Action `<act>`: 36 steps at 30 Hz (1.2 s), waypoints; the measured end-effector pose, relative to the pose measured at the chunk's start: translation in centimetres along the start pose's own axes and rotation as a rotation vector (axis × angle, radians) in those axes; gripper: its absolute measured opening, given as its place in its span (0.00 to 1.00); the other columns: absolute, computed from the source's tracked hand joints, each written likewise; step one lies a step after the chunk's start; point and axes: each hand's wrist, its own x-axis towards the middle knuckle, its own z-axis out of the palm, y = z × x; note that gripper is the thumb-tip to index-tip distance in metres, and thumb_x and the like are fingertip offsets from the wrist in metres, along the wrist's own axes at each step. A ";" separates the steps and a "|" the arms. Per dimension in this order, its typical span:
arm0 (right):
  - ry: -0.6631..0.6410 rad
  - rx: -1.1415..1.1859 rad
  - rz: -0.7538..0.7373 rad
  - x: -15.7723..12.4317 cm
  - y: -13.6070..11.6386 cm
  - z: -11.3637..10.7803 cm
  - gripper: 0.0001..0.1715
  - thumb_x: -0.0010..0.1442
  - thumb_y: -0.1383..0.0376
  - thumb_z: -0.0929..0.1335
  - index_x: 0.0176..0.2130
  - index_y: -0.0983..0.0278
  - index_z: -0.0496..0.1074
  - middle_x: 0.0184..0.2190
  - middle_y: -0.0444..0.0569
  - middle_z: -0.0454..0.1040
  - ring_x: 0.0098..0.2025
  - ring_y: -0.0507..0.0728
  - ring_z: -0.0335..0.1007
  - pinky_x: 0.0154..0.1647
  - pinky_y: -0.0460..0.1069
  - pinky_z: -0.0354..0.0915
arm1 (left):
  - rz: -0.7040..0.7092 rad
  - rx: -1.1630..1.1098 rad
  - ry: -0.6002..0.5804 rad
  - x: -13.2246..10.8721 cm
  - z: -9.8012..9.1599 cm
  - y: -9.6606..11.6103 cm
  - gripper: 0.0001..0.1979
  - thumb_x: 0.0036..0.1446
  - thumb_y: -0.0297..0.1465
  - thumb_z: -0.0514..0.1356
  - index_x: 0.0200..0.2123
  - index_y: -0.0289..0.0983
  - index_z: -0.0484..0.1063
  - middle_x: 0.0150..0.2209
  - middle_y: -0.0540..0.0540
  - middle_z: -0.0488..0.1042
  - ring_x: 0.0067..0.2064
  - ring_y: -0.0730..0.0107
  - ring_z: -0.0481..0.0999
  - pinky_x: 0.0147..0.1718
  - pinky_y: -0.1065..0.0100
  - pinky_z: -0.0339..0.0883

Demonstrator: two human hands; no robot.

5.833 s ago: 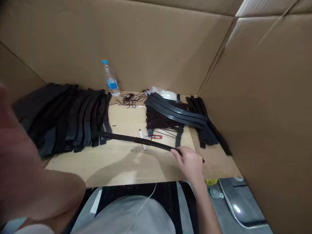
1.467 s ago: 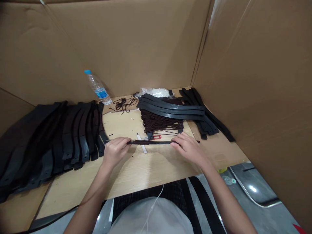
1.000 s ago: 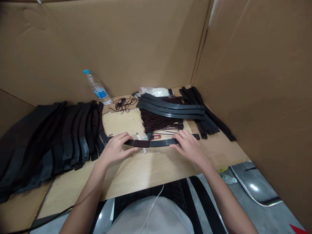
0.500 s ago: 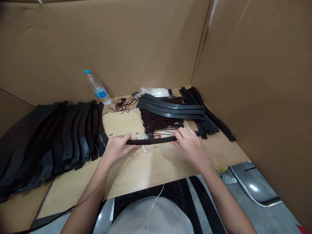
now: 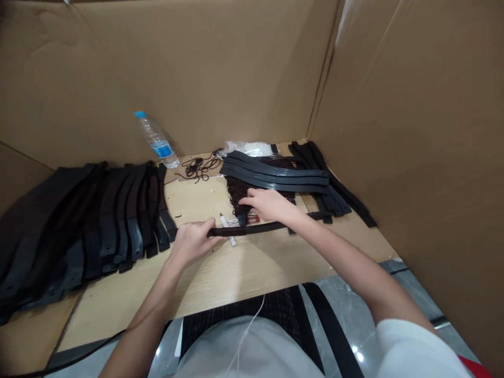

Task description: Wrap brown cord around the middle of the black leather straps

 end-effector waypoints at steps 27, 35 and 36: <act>-0.201 -0.207 -0.469 6.0 0.1 0.8 0.10 0.63 0.74 0.64 0.42 0.62 0.70 0.40 0.48 0.77 0.39 0.55 0.73 0.31 0.48 0.58 | -0.048 -0.082 -0.124 -0.7 0.1 -1.2 0.09 0.54 0.38 0.64 0.34 0.40 0.71 0.32 0.43 0.81 0.34 0.53 0.81 0.29 0.65 0.61; -0.203 -0.184 -0.461 6.0 0.0 1.3 0.15 0.60 0.78 0.62 0.41 0.62 0.71 0.40 0.48 0.77 0.40 0.56 0.73 0.30 0.48 0.58 | -0.118 -0.092 -0.064 -2.5 -0.7 -3.3 0.12 0.55 0.43 0.62 0.30 0.40 0.70 0.29 0.44 0.81 0.33 0.55 0.81 0.27 0.67 0.57; -0.206 -0.175 -0.455 6.0 -0.1 1.4 0.16 0.59 0.79 0.62 0.42 0.62 0.71 0.40 0.49 0.77 0.40 0.56 0.73 0.30 0.48 0.59 | -0.120 -0.096 -0.055 -2.7 -0.8 -3.4 0.13 0.55 0.44 0.61 0.30 0.41 0.70 0.29 0.44 0.81 0.33 0.55 0.81 0.27 0.67 0.57</act>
